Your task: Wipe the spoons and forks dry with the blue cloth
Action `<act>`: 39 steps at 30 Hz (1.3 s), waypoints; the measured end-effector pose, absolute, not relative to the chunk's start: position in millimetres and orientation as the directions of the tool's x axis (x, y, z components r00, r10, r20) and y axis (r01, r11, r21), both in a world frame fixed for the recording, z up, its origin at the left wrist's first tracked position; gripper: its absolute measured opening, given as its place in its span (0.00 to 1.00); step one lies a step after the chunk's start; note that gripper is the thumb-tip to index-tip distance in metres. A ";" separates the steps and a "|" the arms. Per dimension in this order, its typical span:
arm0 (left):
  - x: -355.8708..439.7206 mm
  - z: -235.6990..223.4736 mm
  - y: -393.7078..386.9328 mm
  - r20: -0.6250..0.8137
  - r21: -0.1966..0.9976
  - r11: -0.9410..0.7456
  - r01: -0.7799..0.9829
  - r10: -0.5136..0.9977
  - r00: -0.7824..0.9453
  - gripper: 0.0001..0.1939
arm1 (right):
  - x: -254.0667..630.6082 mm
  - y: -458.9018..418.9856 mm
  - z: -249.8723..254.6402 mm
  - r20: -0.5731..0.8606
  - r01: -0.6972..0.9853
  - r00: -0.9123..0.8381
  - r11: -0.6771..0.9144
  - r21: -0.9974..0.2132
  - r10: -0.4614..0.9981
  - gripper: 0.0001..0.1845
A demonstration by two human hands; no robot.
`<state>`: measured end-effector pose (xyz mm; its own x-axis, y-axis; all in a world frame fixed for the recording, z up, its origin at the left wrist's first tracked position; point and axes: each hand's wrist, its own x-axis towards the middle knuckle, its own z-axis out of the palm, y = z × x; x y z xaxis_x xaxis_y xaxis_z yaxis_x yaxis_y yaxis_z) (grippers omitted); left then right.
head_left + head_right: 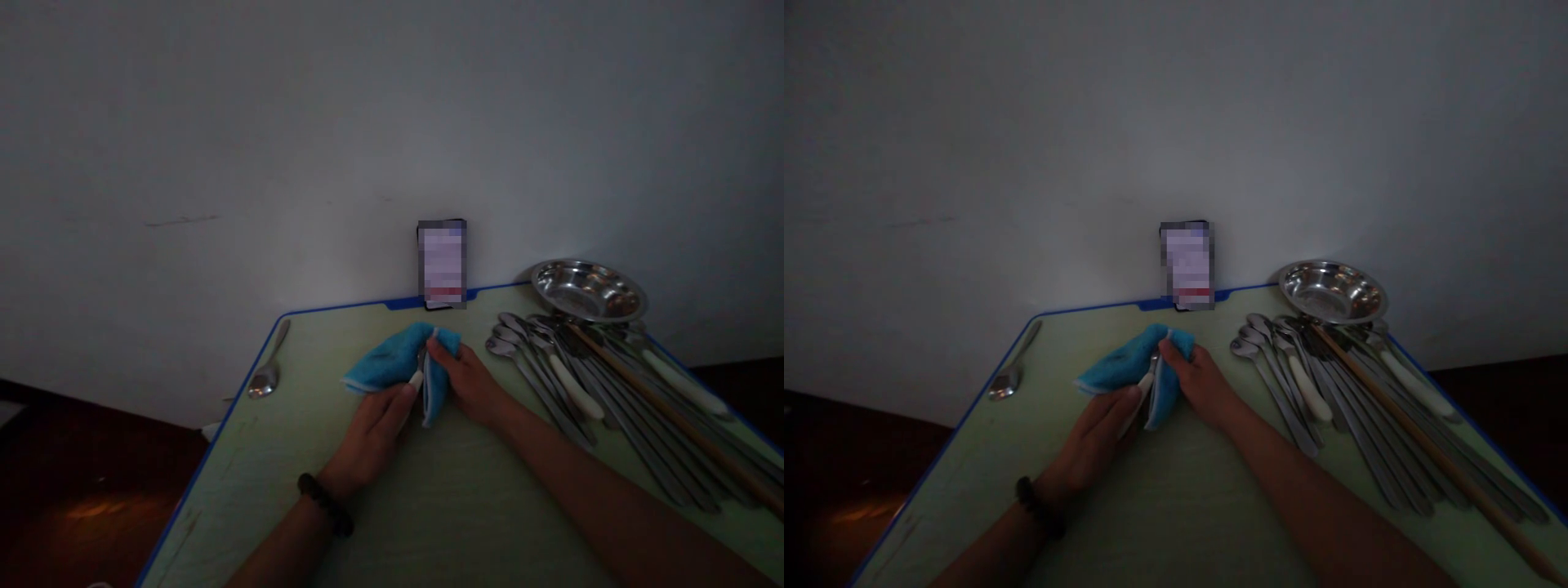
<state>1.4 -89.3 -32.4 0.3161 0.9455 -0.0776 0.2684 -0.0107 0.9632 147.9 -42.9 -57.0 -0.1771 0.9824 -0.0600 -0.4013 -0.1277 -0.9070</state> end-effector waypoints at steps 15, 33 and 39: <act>1.0 -33.4 -83.3 -0.091 0.984 0.039 0.173 0.948 0.305 0.18 | 143.1 -49.9 -52.1 -0.082 -0.252 0.074 -0.061 -0.966 0.994 0.20; 1.5 -32.8 -85.6 -0.146 0.970 0.077 0.229 0.942 0.301 0.18 | 147.1 -45.4 -57.1 -0.002 -0.400 -0.203 -0.085 -0.913 0.979 0.13; 3.2 -28.8 -87.0 -0.071 0.951 -0.031 0.307 0.947 0.313 0.18 | 143.1 -42.3 -60.8 -0.088 -0.391 -0.064 -0.107 -0.914 0.994 0.19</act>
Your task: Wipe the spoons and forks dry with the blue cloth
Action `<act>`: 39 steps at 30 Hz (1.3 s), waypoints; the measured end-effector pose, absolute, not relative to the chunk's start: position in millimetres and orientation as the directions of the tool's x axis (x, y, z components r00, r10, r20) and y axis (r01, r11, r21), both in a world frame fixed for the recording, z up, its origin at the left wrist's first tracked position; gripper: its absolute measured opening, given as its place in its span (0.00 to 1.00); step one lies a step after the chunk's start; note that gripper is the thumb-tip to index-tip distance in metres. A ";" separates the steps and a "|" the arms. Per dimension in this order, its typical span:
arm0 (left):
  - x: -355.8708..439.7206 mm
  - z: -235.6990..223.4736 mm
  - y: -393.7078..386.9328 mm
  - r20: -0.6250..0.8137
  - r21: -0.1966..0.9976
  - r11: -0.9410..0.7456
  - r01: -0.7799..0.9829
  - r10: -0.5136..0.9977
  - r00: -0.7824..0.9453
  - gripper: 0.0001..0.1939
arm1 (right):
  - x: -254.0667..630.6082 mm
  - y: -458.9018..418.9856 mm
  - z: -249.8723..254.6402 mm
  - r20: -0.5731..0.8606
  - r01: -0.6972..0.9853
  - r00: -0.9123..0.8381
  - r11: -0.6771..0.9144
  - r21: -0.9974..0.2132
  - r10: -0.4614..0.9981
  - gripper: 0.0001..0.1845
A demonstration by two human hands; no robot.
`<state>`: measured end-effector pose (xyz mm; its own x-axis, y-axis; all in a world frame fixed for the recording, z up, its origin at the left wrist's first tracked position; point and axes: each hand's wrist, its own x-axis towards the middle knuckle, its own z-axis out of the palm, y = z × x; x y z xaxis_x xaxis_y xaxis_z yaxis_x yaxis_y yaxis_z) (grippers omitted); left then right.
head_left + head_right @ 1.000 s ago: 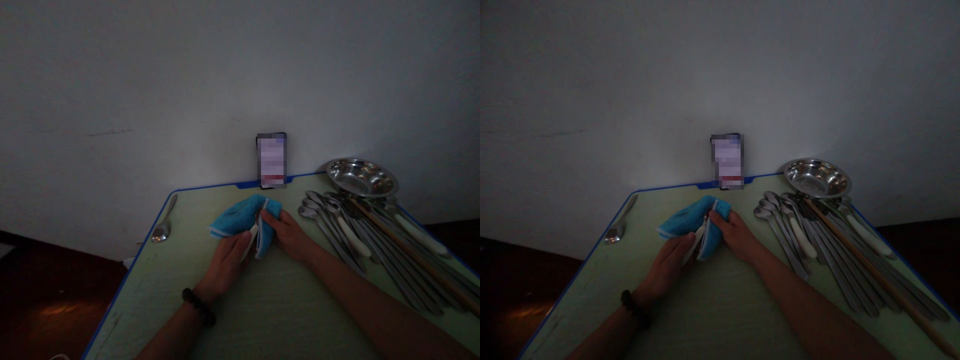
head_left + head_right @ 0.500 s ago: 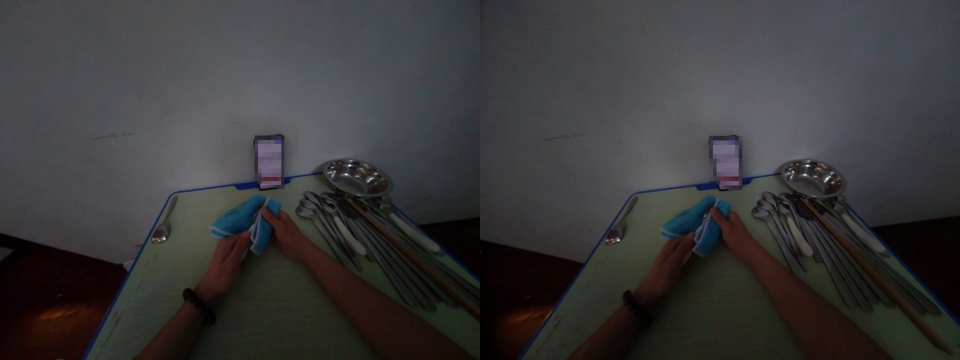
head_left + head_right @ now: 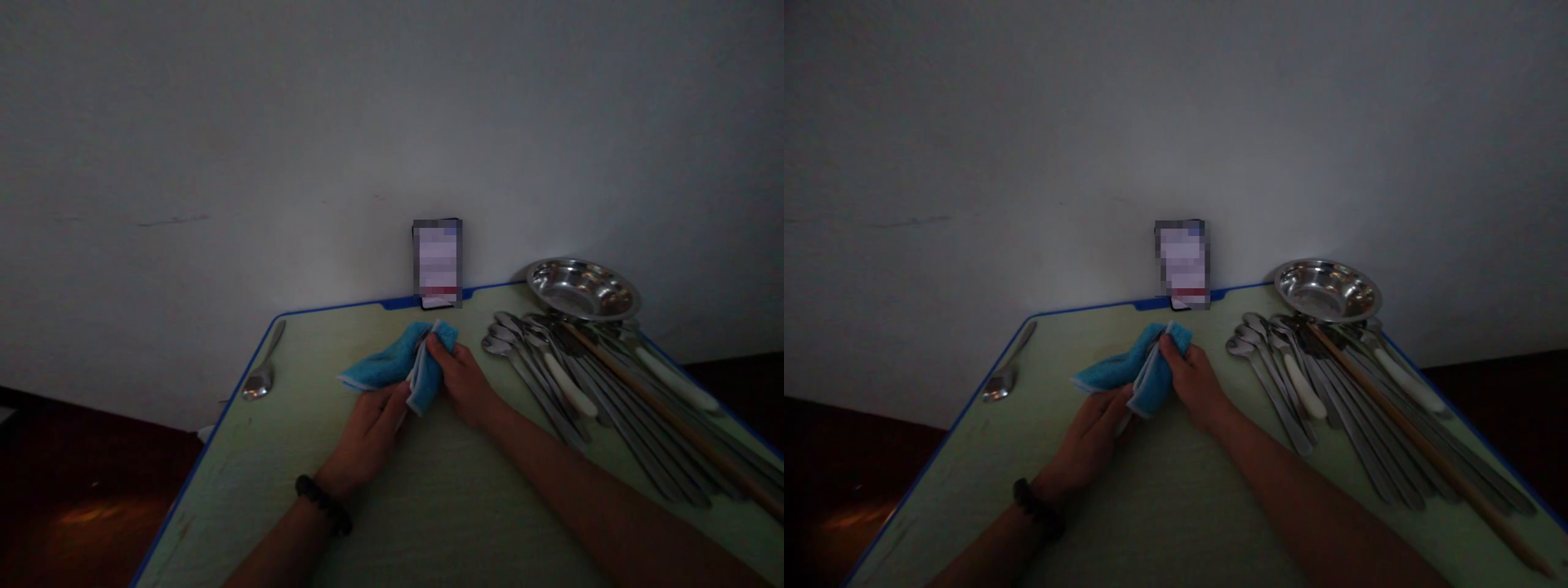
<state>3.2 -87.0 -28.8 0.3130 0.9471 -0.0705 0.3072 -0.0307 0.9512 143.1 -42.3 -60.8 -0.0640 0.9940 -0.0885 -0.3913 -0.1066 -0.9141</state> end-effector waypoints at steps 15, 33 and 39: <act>-1.3 39.8 -76.2 -0.024 0.940 -0.096 0.327 0.939 0.343 0.13 | 171.4 -42.4 8.4 0.153 -0.082 0.019 0.154 -0.985 0.988 0.17; -10.0 97.0 -44.6 0.175 0.870 -0.262 0.418 0.956 0.233 0.19 | 193.3 -8.3 68.1 -0.023 -0.225 0.029 -0.016 -0.974 0.999 0.18; -10.3 86.6 -34.8 0.238 0.709 -0.406 0.577 0.907 0.347 0.22 | 203.8 3.5 59.0 -0.002 -0.126 0.158 0.018 -0.992 0.987 0.17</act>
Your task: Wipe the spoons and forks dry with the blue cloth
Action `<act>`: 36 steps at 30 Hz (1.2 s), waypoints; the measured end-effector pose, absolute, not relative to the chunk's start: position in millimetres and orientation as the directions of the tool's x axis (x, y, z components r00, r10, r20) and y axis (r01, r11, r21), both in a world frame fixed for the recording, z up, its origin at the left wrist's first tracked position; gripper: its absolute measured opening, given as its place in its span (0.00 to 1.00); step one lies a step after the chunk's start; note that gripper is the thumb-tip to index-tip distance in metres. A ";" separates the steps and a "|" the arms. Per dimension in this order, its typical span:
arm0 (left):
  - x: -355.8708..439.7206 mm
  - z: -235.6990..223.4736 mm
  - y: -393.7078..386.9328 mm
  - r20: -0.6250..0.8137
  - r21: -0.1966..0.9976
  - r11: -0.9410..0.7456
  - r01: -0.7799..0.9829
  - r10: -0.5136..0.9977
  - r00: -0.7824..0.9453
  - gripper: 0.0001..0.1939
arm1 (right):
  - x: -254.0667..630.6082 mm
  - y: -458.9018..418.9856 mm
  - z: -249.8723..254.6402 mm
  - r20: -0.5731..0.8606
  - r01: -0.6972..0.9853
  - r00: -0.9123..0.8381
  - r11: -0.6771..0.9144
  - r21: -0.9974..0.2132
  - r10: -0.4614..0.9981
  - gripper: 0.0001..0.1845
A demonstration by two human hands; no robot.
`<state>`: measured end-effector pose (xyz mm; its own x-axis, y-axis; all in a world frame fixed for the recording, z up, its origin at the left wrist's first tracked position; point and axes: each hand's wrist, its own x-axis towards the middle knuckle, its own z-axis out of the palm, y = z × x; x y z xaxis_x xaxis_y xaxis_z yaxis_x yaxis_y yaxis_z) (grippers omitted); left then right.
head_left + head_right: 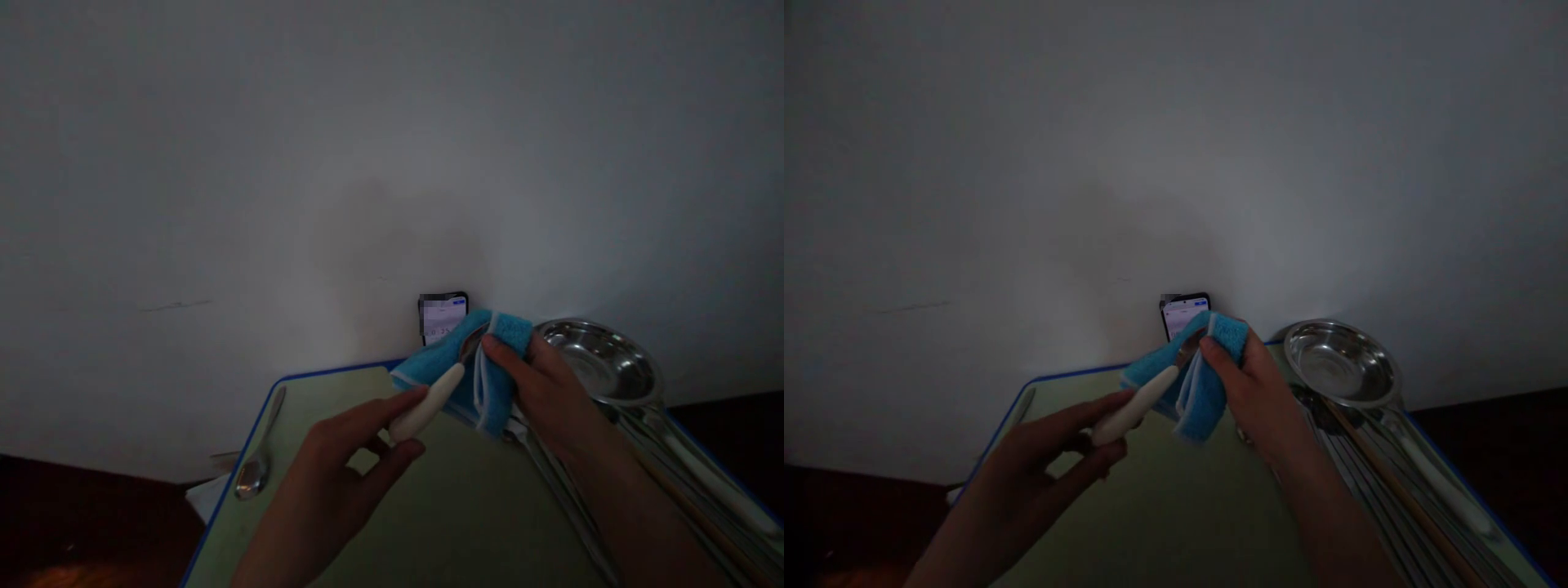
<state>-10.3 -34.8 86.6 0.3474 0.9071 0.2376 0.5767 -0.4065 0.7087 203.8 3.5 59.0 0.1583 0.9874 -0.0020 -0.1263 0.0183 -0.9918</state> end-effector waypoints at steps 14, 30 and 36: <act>-10.1 91.3 -31.2 0.322 0.757 -0.326 0.566 0.940 0.111 0.15 | 212.4 -0.4 71.6 0.005 -0.004 -0.009 0.005 -1.000 1.000 0.15; 0.1 92.9 -40.5 -0.171 0.518 -0.247 0.819 0.908 0.382 0.15 | 218.9 -4.5 80.3 -0.061 0.310 -0.217 0.010 -0.951 0.974 0.16; 2.5 89.1 -31.3 -0.045 0.561 -0.263 0.785 0.937 0.346 0.13 | 215.9 -1.7 71.9 -0.081 0.346 -0.193 -0.009 -0.938 0.978 0.18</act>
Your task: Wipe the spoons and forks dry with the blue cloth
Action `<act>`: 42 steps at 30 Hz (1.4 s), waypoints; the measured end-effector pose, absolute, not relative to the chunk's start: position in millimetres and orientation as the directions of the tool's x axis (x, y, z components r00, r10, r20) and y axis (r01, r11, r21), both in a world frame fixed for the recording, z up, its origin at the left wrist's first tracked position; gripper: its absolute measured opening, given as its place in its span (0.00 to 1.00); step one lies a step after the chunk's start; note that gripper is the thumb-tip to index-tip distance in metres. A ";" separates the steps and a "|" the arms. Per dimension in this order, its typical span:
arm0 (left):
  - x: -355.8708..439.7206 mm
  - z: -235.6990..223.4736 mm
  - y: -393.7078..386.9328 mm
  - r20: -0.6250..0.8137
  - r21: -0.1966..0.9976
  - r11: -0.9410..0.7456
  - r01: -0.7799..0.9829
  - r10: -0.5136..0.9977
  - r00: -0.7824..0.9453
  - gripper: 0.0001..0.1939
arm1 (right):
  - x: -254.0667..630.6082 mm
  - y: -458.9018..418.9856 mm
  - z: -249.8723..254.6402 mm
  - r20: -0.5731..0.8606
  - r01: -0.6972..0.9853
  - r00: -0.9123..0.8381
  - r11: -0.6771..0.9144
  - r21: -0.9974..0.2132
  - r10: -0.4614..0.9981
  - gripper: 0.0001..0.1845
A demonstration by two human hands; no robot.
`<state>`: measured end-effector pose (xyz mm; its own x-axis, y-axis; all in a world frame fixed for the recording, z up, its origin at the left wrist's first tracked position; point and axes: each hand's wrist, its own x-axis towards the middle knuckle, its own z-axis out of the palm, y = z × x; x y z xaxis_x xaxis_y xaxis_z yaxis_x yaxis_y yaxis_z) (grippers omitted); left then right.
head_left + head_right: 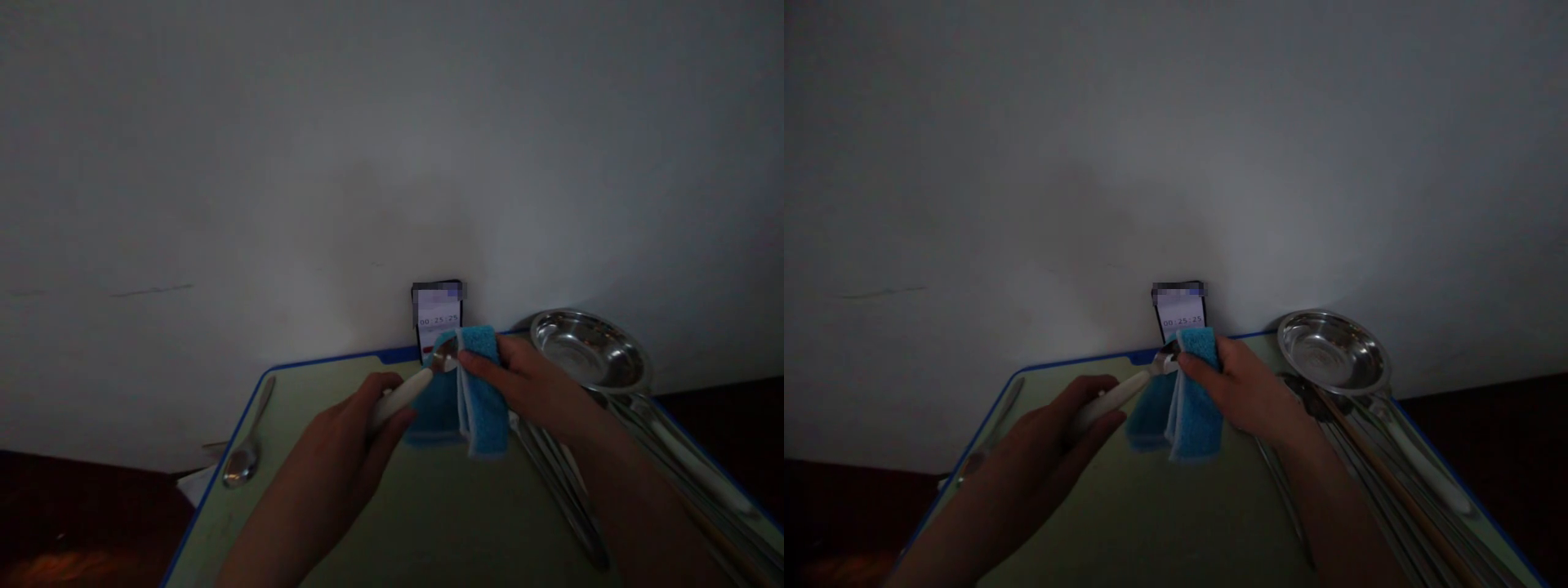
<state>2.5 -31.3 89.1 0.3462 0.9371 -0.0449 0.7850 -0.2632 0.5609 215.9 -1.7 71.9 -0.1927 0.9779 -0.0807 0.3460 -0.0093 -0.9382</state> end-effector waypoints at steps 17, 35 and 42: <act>-6.5 88.1 -32.9 -0.099 0.682 -0.174 0.710 0.940 0.326 0.21 | 218.2 2.8 71.6 0.179 -0.129 0.089 0.189 -0.973 0.980 0.14; 4.4 83.1 -30.9 -0.159 0.718 -0.143 0.681 0.919 0.360 0.21 | 195.9 -0.1 61.5 0.310 0.432 -0.292 0.413 -0.801 0.905 0.27; 1.7 85.9 -30.5 -0.293 0.801 0.003 0.598 0.874 0.388 0.21 | 196.9 -2.1 65.8 0.245 0.488 -0.223 0.325 -0.810 0.944 0.23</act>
